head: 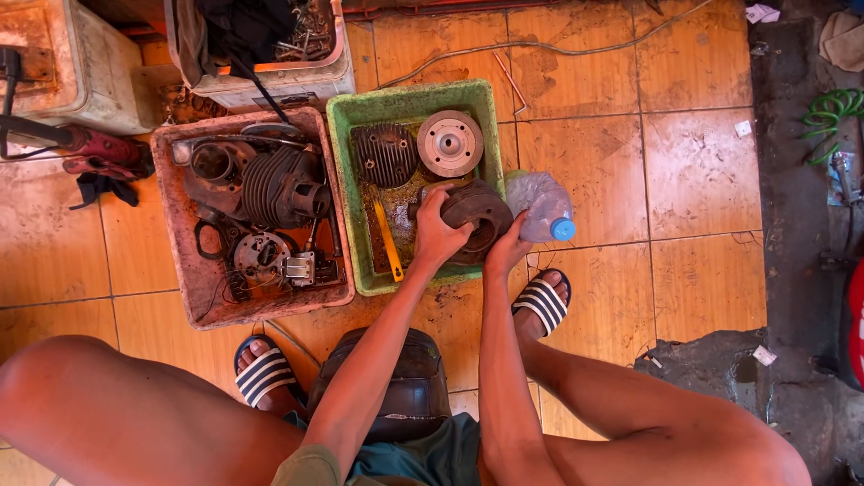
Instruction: Cleaning a motorcycle engine component using a brush and cleaning fluid
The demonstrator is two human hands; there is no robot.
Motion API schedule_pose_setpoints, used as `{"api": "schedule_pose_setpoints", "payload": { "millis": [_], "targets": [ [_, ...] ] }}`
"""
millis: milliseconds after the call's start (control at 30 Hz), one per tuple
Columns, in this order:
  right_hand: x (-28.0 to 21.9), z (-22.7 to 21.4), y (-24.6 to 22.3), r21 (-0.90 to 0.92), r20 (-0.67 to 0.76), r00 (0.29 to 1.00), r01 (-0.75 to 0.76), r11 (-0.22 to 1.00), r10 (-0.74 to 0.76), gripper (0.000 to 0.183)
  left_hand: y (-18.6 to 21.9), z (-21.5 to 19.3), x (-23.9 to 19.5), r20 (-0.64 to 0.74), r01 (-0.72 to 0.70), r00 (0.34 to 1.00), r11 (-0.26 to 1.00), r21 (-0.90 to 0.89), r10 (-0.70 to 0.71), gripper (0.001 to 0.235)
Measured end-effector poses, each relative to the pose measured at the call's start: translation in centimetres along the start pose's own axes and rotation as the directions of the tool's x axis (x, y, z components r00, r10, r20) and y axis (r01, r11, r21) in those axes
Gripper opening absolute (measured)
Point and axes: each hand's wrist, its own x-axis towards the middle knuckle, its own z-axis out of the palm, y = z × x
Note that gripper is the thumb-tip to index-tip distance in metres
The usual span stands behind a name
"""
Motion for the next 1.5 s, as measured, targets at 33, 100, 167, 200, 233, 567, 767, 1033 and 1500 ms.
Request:
{"api": "schedule_pose_setpoints", "payload": {
  "millis": [33,100,167,200,233,567,767,1033,1500],
  "targets": [
    [0.2,0.0,0.0,0.000,0.007,1.000,0.000,1.000,0.000,0.059,-0.1,0.1,0.1,-0.007,0.001,1.000,1.000,0.001,-0.001,0.034],
    [0.5,-0.2,0.2,-0.033,0.014,1.000,-0.001,0.999,0.002,0.060,-0.4,0.1,0.1,-0.025,0.016,1.000,1.000,0.018,-0.016,0.037],
    [0.7,0.0,0.3,-0.048,0.022,1.000,0.017,0.999,-0.016,0.057,0.5,-0.3,0.3,-0.027,0.023,0.999,1.000,-0.018,-0.024,0.035],
    [0.8,0.0,0.4,-0.061,0.023,0.999,0.037,0.997,-0.035,0.055,1.0,-0.4,0.4,-0.022,0.026,0.999,0.998,-0.056,-0.028,0.033],
    [0.9,0.3,0.6,-0.057,0.021,0.999,0.040,0.998,-0.039,0.055,1.3,-0.5,0.6,-0.021,0.021,1.000,0.998,-0.057,-0.022,0.033],
    [3.3,3.4,0.1,-0.156,0.182,0.970,0.189,0.970,-0.160,0.055,-4.3,0.6,2.2,-0.164,0.374,0.908,0.922,-0.105,-0.387,0.044],
    [4.0,3.7,0.3,-0.271,0.281,0.952,0.203,0.941,-0.124,0.078,-4.4,0.3,2.2,-0.215,0.434,0.863,0.888,-0.151,-0.458,0.035],
    [2.6,3.6,-0.8,-0.277,0.399,0.895,0.325,0.904,-0.200,0.064,-4.2,0.2,0.4,-0.297,0.489,0.799,0.852,-0.186,-0.523,0.032],
    [0.9,2.6,-1.3,-0.242,0.407,0.912,0.155,0.958,-0.044,0.078,-10.8,2.3,-2.0,-0.390,0.543,0.691,0.793,-0.276,-0.608,0.034]
  ]
}}
